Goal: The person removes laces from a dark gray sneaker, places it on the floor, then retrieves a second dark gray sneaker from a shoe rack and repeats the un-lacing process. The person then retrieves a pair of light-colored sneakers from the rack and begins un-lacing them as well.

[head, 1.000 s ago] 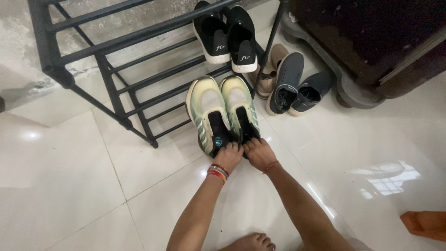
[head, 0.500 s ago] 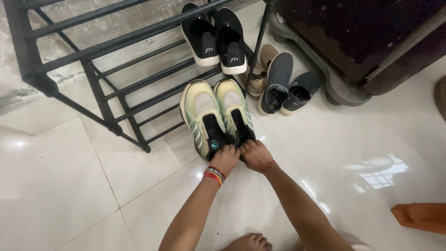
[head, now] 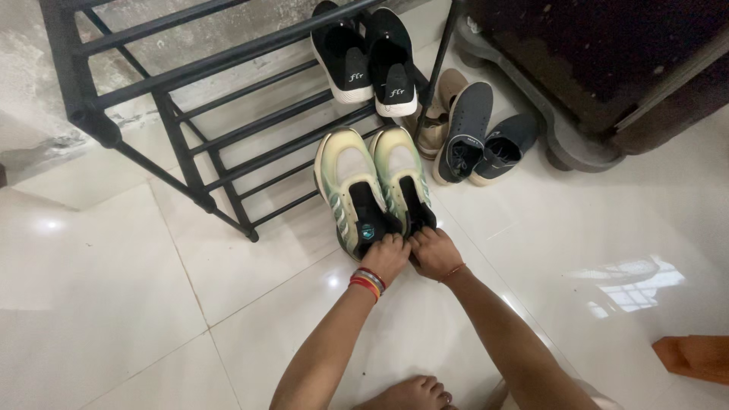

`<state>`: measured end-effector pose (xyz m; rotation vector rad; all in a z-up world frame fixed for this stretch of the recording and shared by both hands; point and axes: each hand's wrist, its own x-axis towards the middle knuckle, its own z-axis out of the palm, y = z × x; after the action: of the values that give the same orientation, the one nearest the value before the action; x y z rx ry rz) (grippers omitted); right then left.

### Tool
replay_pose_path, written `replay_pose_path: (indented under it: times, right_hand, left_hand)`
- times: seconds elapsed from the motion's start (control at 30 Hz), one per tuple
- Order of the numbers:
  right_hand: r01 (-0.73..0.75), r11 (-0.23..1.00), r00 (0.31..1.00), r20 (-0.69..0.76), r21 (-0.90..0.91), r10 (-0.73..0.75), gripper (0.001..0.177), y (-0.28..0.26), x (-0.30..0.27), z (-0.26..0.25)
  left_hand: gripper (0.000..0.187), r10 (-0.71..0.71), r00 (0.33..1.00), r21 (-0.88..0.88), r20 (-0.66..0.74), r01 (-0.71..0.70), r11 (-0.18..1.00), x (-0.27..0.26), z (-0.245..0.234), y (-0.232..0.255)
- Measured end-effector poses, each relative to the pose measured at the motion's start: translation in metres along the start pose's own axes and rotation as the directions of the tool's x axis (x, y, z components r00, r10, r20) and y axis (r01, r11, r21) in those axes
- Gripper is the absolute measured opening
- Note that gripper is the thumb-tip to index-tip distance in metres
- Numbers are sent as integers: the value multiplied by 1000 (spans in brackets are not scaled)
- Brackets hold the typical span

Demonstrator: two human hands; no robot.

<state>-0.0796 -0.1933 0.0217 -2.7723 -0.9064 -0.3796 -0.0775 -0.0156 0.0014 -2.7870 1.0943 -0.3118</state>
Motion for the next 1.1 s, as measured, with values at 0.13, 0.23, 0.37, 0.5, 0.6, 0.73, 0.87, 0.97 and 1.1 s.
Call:
replay_pose_path:
  times: [0.13, 0.23, 0.37, 0.5, 0.6, 0.73, 0.87, 0.97, 1.1]
  right_hand:
    - [4, 1000, 1000, -26, 4, -4, 22, 1, -3, -1]
    - [3, 1000, 1000, -29, 7, -3, 23, -1, -3, -1]
    - [-14, 1000, 1000, -8, 5, 14, 21, -1, -3, -4]
    - [11, 1000, 998, -62, 19, -10, 24, -3, -2, -5]
    - [-27, 1000, 999, -39, 9, 28, 19, -2, -4, -5]
    - [-25, 1000, 999, -36, 14, 25, 19, -1, -5, -5]
    - [-5, 999, 999, -36, 40, 7, 25, 2, -8, -6]
    - [1, 999, 999, -48, 48, 1, 26, 5, -8, -6]
    - [-40, 997, 998, -51, 67, 43, 27, 5, -9, -8]
  left_hand:
    - [22, -7, 1000, -15, -11, 7, 1000, 3, 1, 3]
    - [19, -3, 999, -17, 44, 4, 1000, 1, -2, 3]
    - [22, -1, 1000, -16, 11, 1, 1000, 0, -8, 4]
    - [17, -36, 999, -64, -8, 36, 997, 0, -12, 2]
    - [19, -35, 999, -114, -12, 33, 993, 1, -12, 2]
    - [18, -28, 999, -109, 17, 30, 994, 4, -13, 5]
    - [21, -56, 998, -134, 38, 61, 989, 8, -16, 12]
    - [23, -87, 995, -169, 46, 93, 981, 12, -19, 13]
    - [25, -80, 993, -186, 92, 96, 978, 16, -25, 13]
